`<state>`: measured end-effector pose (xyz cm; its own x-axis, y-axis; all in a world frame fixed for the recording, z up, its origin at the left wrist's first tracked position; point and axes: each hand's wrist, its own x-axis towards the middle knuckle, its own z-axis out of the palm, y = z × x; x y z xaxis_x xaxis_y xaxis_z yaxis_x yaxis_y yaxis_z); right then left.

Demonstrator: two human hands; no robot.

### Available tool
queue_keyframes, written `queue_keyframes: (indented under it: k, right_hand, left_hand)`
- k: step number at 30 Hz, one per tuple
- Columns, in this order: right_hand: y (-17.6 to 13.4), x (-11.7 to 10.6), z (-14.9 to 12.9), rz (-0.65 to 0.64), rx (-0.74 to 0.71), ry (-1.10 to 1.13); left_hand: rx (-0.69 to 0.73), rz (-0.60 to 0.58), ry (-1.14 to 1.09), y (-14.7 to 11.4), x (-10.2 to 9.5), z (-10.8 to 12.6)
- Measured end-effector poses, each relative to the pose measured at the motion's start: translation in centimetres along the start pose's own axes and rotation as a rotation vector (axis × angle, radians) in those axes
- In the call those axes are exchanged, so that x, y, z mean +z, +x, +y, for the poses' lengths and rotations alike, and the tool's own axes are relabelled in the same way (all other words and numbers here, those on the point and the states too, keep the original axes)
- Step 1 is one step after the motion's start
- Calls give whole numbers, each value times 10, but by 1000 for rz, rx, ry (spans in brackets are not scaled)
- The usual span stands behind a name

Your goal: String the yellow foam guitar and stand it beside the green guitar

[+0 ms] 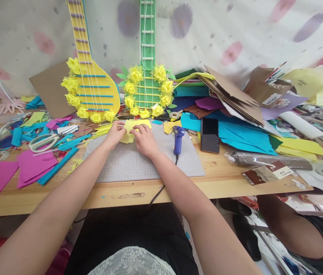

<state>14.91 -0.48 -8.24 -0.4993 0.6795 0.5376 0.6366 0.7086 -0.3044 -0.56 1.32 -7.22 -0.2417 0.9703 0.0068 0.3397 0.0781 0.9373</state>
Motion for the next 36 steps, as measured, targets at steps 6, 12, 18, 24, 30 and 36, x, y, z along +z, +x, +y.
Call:
queue_keyframes:
  k: [6, 12, 18, 24, 30, 36]
  right_hand:
    - [3, 4, 6, -31, -11, 77]
    - [0, 12, 15, -76, 92, 161]
    - [-1, 13, 19, -70, 231, 250]
    - [2, 16, 17, -35, 377, 254]
    - [5, 20, 12, -7, 436, 191]
    - [5, 22, 9, 25, 453, 173]
  left_hand:
    - [142, 29, 154, -1, -1, -10]
    - [449, 110, 484, -29, -7, -23]
    - [473, 29, 579, -39, -8, -21]
    - [427, 72, 598, -39, -6, -22]
    - [393, 123, 573, -38, -4, -21]
    - [337, 129, 591, -38, 0, -21]
